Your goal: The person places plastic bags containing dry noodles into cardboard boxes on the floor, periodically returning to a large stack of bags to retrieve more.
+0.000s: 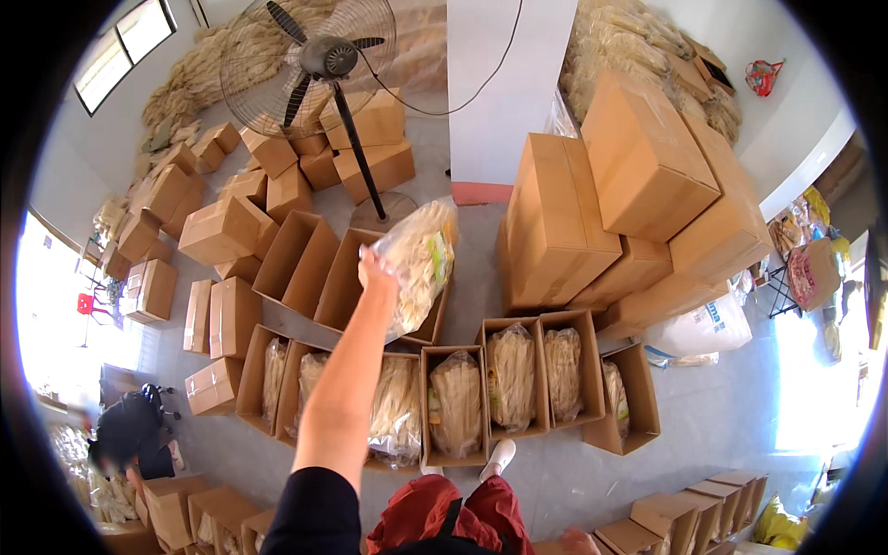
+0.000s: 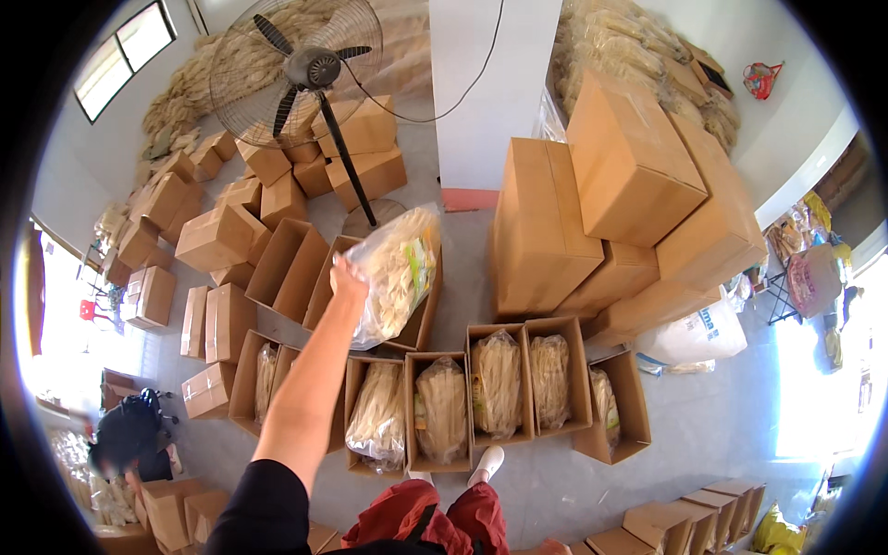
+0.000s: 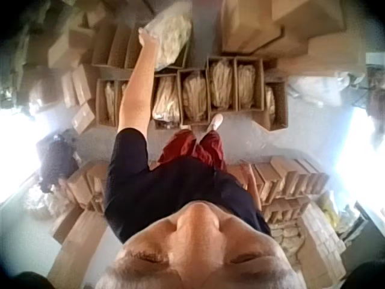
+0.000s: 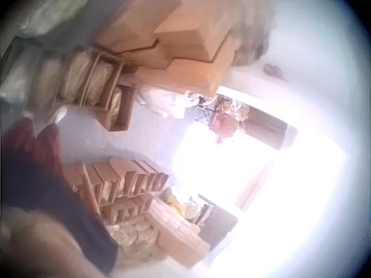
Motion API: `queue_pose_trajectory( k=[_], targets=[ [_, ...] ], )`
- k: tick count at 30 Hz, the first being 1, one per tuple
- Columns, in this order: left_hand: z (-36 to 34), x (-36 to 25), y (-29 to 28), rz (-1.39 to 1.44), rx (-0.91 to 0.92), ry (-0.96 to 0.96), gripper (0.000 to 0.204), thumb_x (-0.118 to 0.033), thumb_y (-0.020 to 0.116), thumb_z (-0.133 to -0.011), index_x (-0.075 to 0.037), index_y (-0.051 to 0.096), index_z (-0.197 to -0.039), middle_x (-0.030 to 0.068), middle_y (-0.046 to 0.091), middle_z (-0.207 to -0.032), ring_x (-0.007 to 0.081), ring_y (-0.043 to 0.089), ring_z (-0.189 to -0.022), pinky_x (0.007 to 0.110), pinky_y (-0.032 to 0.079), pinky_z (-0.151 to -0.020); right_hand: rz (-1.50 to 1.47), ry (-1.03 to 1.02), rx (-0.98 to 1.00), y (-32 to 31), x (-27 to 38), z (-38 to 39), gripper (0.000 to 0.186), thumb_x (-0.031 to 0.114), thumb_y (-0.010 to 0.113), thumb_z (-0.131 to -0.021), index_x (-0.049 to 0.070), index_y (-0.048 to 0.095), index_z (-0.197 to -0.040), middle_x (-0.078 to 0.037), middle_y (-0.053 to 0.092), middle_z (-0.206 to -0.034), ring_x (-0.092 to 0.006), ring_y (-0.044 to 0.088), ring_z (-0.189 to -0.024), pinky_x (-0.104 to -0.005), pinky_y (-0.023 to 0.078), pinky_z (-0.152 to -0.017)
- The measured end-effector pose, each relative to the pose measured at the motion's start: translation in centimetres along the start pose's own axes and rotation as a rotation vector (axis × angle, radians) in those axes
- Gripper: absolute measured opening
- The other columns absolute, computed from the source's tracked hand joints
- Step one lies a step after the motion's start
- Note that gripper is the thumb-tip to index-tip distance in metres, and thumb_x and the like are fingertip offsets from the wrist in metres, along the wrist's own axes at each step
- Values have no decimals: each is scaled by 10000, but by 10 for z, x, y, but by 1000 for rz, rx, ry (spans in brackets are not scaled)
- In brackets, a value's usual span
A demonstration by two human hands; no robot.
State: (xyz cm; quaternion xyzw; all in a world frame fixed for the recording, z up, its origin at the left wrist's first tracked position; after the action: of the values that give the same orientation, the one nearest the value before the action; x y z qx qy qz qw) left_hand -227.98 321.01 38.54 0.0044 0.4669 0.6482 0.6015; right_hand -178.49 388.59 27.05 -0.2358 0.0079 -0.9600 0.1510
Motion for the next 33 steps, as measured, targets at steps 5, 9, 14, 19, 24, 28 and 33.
queue_pose_trajectory(
  k=[5,9,14,19,24,28,33],
  targets=[
    [-49,65,-167,-182,-280,-45,334,-307,511,-854,-195,415,-554,-49,320,-455,114,320,-385,260,236,-353,112,-4,-14,15,20,19,450,259,561,-814,43,475,-1199,-85,601,-958,-189,566,-826,-313,461,-686],
    [-67,71,-156,-386,187,-260,176,-258,605,-785,-120,496,-799,9,496,-654,144,481,-597,273,389,-539,127,9,-27,11,7,22,476,288,571,-816,33,476,-1207,-77,601,-952,-168,557,-813,-290,458,-683],
    [-32,-2,-240,-1330,-269,91,607,-89,484,-736,-40,250,-1293,270,478,-1148,370,493,-1049,393,392,-870,12,154,77,37,-47,-19,551,353,583,-804,58,440,-1246,-87,574,-1063,-173,554,-876,-319,452,-734],
    [77,36,-405,-1703,-66,-315,553,-154,607,-701,-25,423,-1207,162,548,-1082,286,547,-944,373,430,-803,610,-527,455,49,-33,-58,382,157,523,-831,28,466,-1187,-96,606,-981,-224,586,-874,-353,471,-699],
    [175,-36,-578,-1496,-407,-596,127,-98,582,-714,-59,598,-834,91,606,-738,219,585,-670,334,450,-577,356,-128,81,73,102,-15,334,153,531,-820,39,517,-1133,-80,620,-946,-226,593,-853,-331,476,-681],
    [233,-80,-630,-1044,-505,-580,285,-97,563,-752,-57,502,-1027,107,609,-831,250,597,-684,350,449,-567,966,-373,57,89,135,-34,356,178,557,-799,20,517,-1115,-133,622,-952,-242,604,-872,-325,483,-700],
    [309,-108,-663,-668,-362,-391,300,-104,500,-794,-45,451,-1084,122,598,-853,264,600,-705,353,463,-568,1090,-563,162,166,208,-29,387,214,581,-778,6,513,-1097,-182,606,-967,-273,602,-887,-345,477,-747]
  ],
)
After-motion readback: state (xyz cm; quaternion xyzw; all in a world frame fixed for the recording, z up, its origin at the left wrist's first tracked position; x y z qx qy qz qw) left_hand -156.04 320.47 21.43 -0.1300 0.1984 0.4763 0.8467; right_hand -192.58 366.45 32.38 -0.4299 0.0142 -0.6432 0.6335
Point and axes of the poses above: each hand's wrist, its own z-axis away from the middle knuckle, its own y-axis out of the palm, x = y × z, the point moved 9 cm from there along -z, towards the middle knuckle
